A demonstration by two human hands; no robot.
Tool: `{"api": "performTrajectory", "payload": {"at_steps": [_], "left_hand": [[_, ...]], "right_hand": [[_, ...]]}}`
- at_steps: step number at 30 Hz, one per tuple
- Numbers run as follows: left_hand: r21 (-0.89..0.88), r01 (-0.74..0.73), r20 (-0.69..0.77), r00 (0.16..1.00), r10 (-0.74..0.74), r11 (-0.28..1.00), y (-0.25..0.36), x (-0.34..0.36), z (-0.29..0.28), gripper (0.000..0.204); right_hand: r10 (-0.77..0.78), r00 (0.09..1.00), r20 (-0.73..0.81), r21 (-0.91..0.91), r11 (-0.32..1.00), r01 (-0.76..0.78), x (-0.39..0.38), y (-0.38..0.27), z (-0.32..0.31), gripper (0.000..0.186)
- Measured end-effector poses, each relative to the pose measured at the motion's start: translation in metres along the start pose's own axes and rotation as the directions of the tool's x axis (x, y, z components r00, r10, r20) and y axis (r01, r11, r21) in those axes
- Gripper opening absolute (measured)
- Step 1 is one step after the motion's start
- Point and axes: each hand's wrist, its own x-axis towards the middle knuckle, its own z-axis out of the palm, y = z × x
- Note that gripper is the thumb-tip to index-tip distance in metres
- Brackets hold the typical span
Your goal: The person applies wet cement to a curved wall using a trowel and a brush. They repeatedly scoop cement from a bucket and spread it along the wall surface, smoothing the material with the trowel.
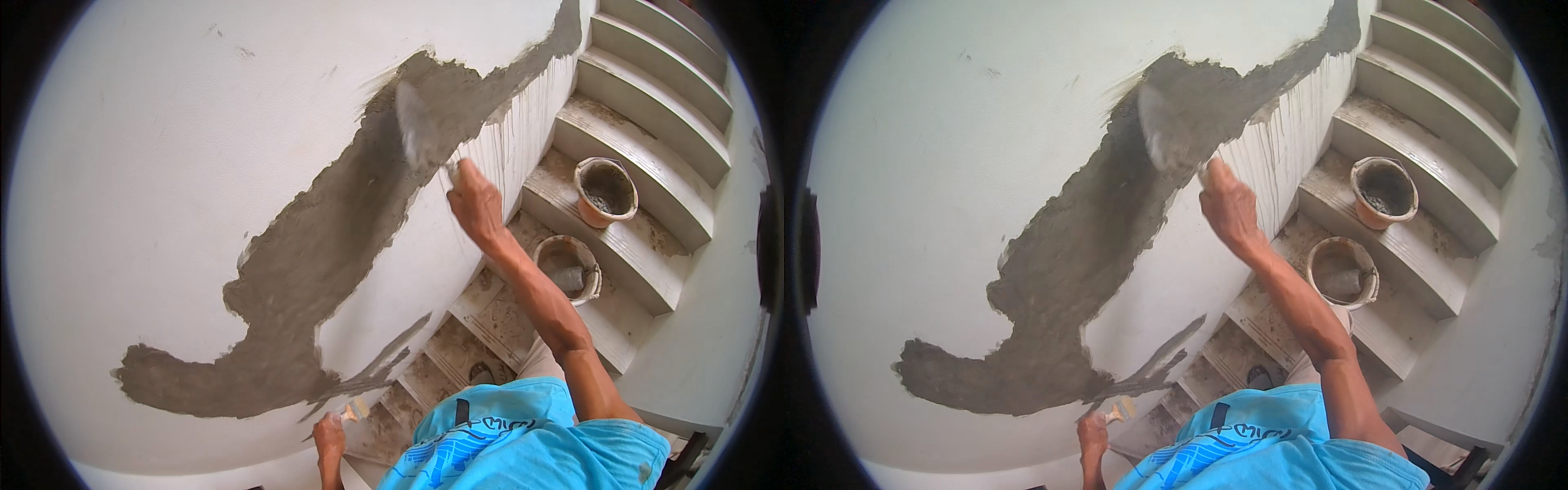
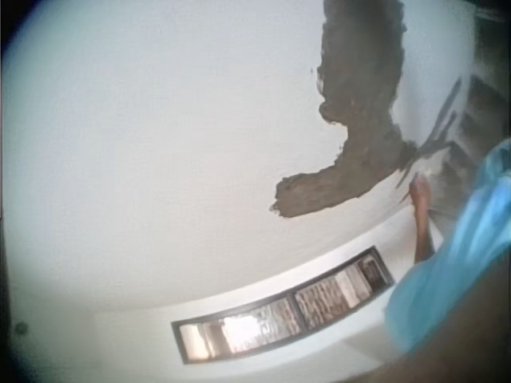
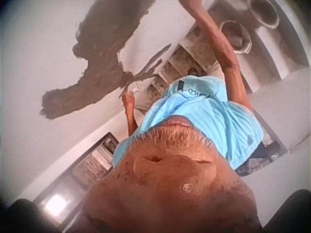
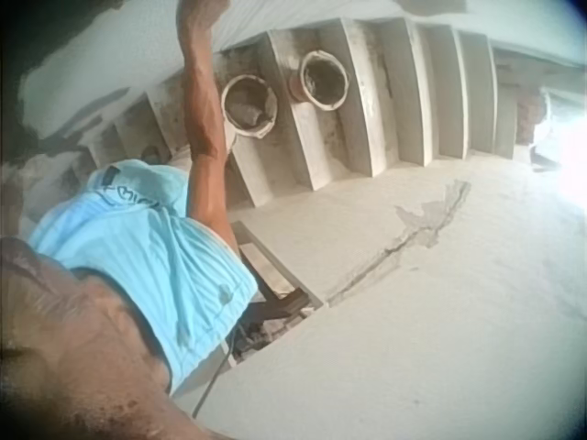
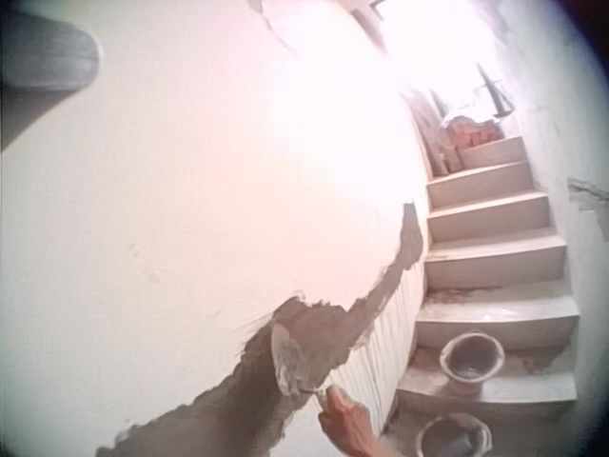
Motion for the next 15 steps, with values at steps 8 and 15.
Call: {"api": "performTrajectory", "payload": {"at_steps": [8, 15], "left_hand": [[0.061, 0.162, 0.176, 0.969, -0.171, 0.985, -0.092, -0.038, 0.090, 0.025], [-0.095, 0.401, 0.336, 0.874, -0.350, 0.911, -0.101, -0.044, 0.097, 0.030]], "right_hand": [[-0.106, 0.994, 0.010, -0.103, 0.989, 0.106, -0.014, -0.009, 0.034, 0.016], [-0.070, 0.996, -0.063, -0.015, 0.997, 0.069, -0.009, -0.003, 0.010, 0.016]]}}
